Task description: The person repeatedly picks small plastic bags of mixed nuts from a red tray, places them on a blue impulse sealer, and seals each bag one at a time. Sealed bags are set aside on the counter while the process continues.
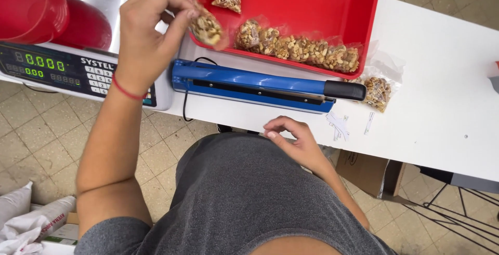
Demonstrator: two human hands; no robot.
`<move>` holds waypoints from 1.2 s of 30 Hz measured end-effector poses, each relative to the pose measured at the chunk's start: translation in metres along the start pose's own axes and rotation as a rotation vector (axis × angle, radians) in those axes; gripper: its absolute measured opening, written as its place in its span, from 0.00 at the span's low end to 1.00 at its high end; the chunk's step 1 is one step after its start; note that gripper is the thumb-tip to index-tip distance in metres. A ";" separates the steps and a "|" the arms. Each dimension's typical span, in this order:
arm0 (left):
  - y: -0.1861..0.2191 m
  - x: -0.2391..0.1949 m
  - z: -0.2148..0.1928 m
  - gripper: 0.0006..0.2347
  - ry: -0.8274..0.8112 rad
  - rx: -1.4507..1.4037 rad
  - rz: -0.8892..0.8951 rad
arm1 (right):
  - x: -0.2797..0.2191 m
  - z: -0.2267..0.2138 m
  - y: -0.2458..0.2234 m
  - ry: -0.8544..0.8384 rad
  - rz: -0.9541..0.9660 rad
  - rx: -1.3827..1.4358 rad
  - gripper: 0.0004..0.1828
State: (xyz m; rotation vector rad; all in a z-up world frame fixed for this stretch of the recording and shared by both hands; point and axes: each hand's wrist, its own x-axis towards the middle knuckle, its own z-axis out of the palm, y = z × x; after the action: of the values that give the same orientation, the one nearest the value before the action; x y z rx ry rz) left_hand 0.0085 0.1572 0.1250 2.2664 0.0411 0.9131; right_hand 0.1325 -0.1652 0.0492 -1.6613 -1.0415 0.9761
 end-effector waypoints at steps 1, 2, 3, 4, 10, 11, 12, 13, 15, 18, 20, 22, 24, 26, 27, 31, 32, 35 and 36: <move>0.011 -0.004 -0.004 0.03 0.061 -0.027 -0.036 | 0.003 0.004 0.000 -0.029 -0.040 -0.009 0.12; 0.025 -0.010 -0.004 0.03 0.066 -0.023 -0.039 | 0.005 0.007 0.000 -0.036 -0.041 -0.010 0.12; 0.039 -0.016 -0.005 0.03 0.076 -0.124 -0.084 | 0.007 0.010 -0.001 -0.042 -0.096 0.008 0.15; 0.052 -0.021 -0.005 0.03 0.085 -0.226 -0.128 | 0.010 0.014 -0.001 -0.048 -0.150 0.026 0.18; 0.085 -0.087 0.061 0.01 0.167 -0.868 -0.555 | 0.017 0.031 0.030 0.066 -0.251 0.045 0.42; 0.078 -0.098 0.078 0.01 0.165 -0.871 -0.566 | 0.016 0.035 0.036 0.064 -0.241 0.049 0.42; 0.072 -0.109 0.096 0.02 0.199 -0.926 -0.583 | 0.016 0.038 0.042 0.083 -0.222 -0.004 0.36; 0.065 -0.119 0.114 0.03 0.231 -0.983 -0.597 | 0.015 0.041 0.047 0.106 -0.203 -0.060 0.30; 0.061 -0.127 0.130 0.03 0.230 -0.972 -0.612 | 0.025 0.037 0.049 0.142 -0.193 -0.128 0.26; 0.055 -0.134 0.144 0.03 0.200 -0.947 -0.648 | 0.028 0.031 0.073 0.193 -0.192 -0.261 0.21; 0.049 -0.135 0.144 0.03 0.171 -0.933 -0.677 | 0.026 0.029 0.093 0.204 -0.197 -0.322 0.21; 0.042 -0.134 0.136 0.28 -0.074 -0.926 -0.665 | 0.022 0.030 0.109 0.150 -0.171 -0.428 0.26; 0.035 -0.135 0.134 0.37 -0.201 -0.842 -0.674 | 0.019 0.033 0.115 0.168 -0.133 -0.400 0.26; 0.029 -0.140 0.140 0.45 -0.323 -0.757 -0.684 | 0.015 0.036 0.116 0.179 -0.092 -0.372 0.27; 0.025 -0.143 0.147 0.37 -0.324 -0.609 -0.614 | 0.015 0.036 0.115 0.213 -0.074 -0.323 0.26; 0.012 -0.147 0.166 0.27 -0.267 -0.348 -0.475 | 0.009 0.030 0.101 0.321 -0.108 -0.067 0.25; 0.010 -0.147 0.169 0.27 -0.270 -0.350 -0.476 | 0.008 0.029 0.092 0.323 -0.105 -0.066 0.25; 0.006 -0.146 0.174 0.20 -0.249 -0.349 -0.437 | 0.006 0.024 0.073 0.365 -0.171 -0.045 0.22; 0.006 -0.146 0.173 0.19 -0.244 -0.355 -0.427 | 0.005 0.022 0.073 0.360 -0.178 -0.021 0.23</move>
State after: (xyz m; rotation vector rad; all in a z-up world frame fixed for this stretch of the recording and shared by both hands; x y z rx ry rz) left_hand 0.0053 0.0121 -0.0488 1.9163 0.2262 0.3813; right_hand 0.1288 -0.1701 -0.0266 -1.6529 -0.9369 0.5265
